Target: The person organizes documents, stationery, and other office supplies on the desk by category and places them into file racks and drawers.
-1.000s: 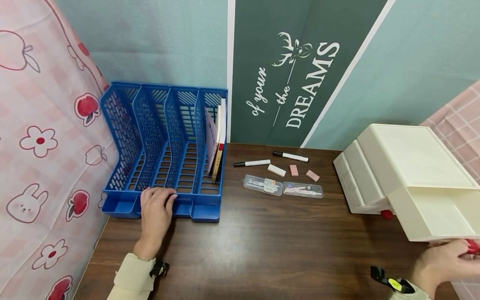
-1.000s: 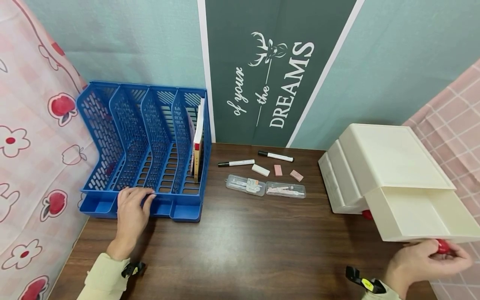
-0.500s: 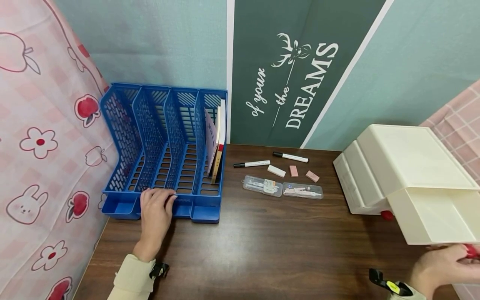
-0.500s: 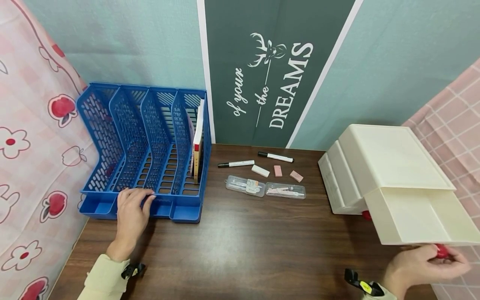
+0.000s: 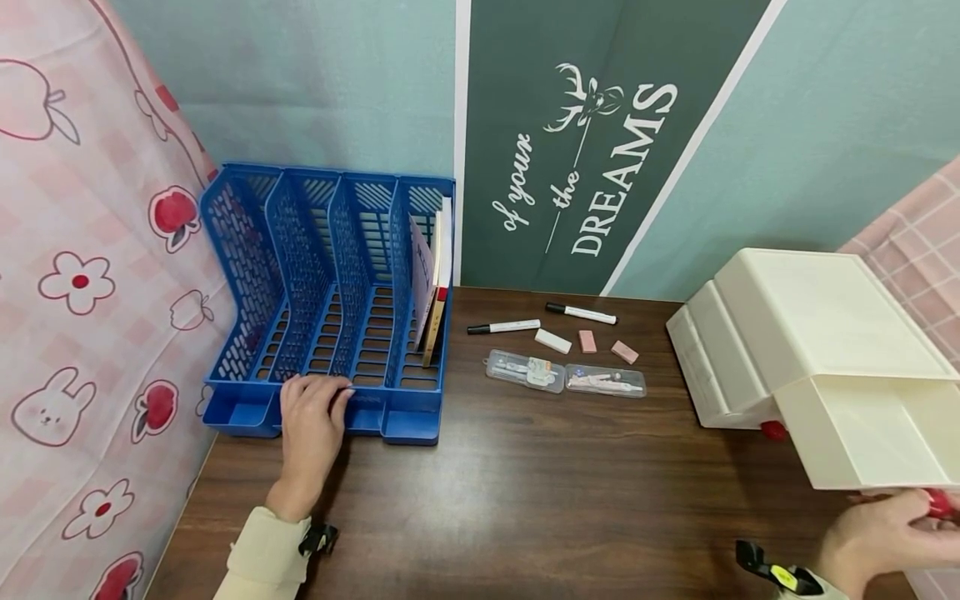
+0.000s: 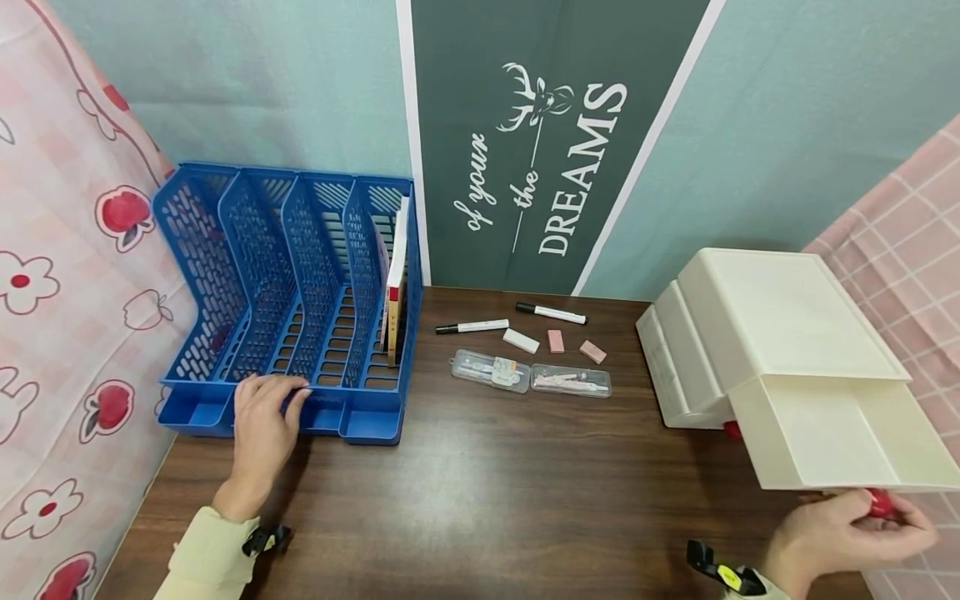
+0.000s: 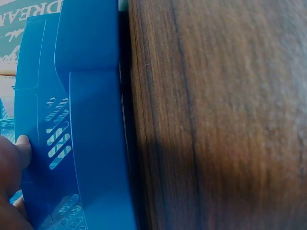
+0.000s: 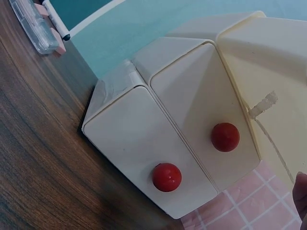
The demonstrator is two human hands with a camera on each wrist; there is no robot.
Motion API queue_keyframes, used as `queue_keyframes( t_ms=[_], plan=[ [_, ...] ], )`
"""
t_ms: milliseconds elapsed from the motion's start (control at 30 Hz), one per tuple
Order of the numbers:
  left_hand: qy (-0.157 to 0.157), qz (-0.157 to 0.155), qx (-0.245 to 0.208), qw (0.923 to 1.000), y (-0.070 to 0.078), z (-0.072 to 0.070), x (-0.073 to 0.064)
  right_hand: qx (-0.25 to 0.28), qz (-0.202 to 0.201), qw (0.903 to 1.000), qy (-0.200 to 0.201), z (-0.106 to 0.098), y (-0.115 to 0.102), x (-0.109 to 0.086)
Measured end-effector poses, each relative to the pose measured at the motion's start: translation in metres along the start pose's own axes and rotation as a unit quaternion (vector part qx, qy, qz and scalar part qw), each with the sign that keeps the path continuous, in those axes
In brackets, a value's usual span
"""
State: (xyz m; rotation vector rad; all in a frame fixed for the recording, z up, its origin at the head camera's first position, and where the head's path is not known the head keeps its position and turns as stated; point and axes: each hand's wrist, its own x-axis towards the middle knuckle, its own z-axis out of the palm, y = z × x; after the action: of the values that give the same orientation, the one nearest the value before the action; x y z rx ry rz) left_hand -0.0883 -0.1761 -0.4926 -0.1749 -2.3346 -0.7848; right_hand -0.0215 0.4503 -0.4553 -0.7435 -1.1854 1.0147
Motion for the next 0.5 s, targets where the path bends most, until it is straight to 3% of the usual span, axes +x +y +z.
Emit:
queue_keyframes(
  t_ms=[200,367,500],
  plan=[
    [-0.002,-0.004,0.001,1.0000,-0.0003,0.0008,0.0001,0.002,-0.005,1.0000,0.002,0.0019,-0.0012,-0.0009],
    [-0.006,-0.008,0.003,0.9999,-0.0011,0.0022,0.0002,0.024,0.015,0.9988,0.041,0.0055,-0.0037,-0.0007],
    [-0.005,-0.009,0.003,0.9999,-0.0013,0.0021,0.0000,0.006,0.001,0.9995,0.032,0.0024,-0.0029,-0.0018]
  ],
)
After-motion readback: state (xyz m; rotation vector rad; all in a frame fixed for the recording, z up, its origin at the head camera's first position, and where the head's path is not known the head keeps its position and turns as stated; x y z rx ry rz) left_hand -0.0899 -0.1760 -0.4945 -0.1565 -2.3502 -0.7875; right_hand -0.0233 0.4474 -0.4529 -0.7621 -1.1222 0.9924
